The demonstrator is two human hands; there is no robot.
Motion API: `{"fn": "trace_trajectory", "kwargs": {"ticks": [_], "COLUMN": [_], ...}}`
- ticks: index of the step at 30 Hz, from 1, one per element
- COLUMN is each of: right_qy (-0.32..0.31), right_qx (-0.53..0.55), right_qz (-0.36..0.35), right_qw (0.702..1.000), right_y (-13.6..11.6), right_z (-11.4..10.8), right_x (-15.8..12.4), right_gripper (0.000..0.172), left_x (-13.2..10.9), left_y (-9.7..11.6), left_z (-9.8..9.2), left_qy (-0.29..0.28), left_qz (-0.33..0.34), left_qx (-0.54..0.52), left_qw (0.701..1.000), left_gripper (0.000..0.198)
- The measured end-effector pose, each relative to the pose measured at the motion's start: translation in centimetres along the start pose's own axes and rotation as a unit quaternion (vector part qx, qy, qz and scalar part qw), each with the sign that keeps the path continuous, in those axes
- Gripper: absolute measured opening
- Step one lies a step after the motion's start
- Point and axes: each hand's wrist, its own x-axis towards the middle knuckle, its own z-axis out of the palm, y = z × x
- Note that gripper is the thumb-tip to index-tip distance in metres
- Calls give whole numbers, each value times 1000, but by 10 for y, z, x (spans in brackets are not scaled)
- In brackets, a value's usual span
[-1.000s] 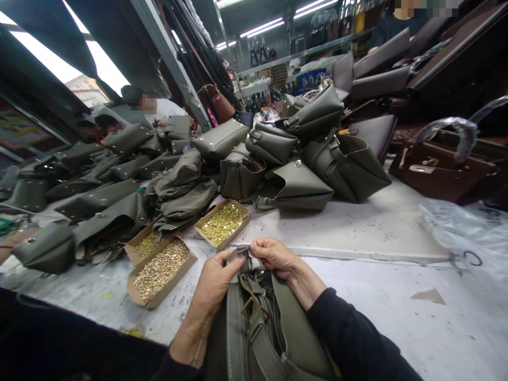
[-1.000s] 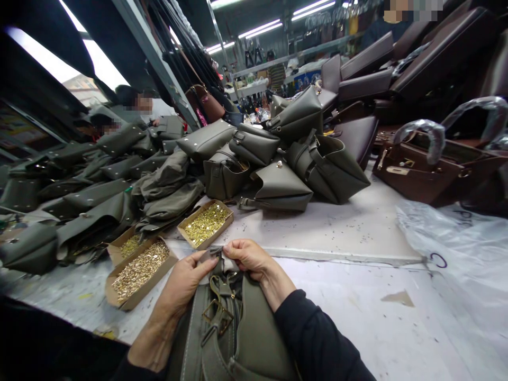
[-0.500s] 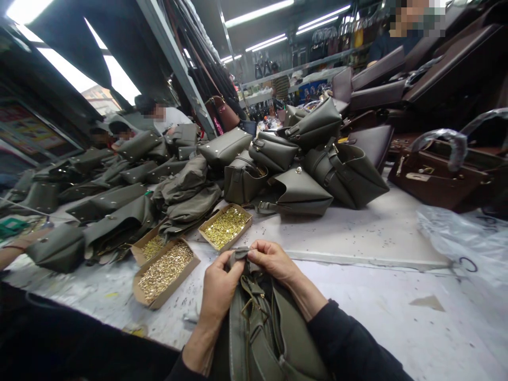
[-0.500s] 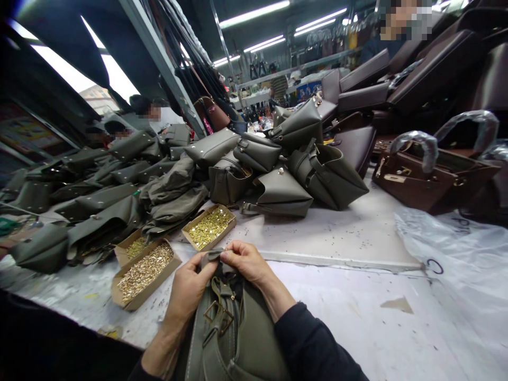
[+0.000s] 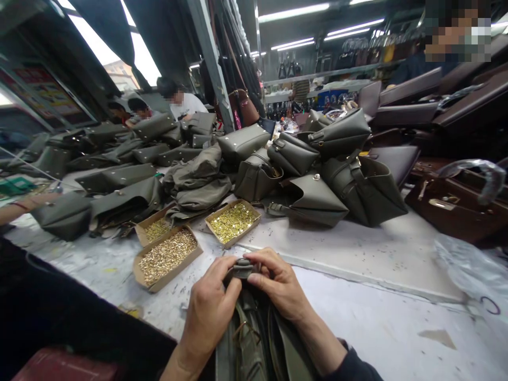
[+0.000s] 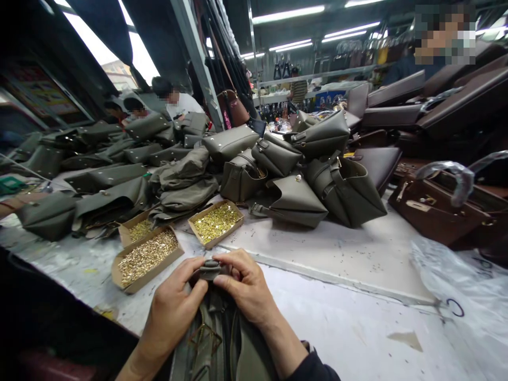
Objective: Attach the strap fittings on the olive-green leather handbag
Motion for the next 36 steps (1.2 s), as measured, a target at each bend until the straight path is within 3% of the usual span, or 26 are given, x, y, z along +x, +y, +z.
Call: {"fn": "trace_trajectory", "kwargs": {"ticks": [4,10,15,26,36], "right_qy": [-11,-24,-46,-36,-14], "right_qx": [-127,-276,-311,-325,-352], "right_qz": [-99,-204,-234,-223,-240], "right_qw": [987,939,920,918,905], "right_y": [-9,-9,-3,-7,-2], "right_z": [7,4,2,3,4], "right_x": [-21,-41,-44,-38,-42], "right_gripper": [31,44,43,38,37], "left_x": [-25,-39,-37,-35,-20], "left_y": [-21,-39,-44,-43,-38], "left_z": [9,8,12,22,15], "left_qy": [55,45,50,67,44], "left_qz": [116,231,254,249,321], "left_qx": [-24,-77,-98,-84,-42], "left_qw": [991,969,961,963,945], "left_gripper": [32,42,31,33,19]}}
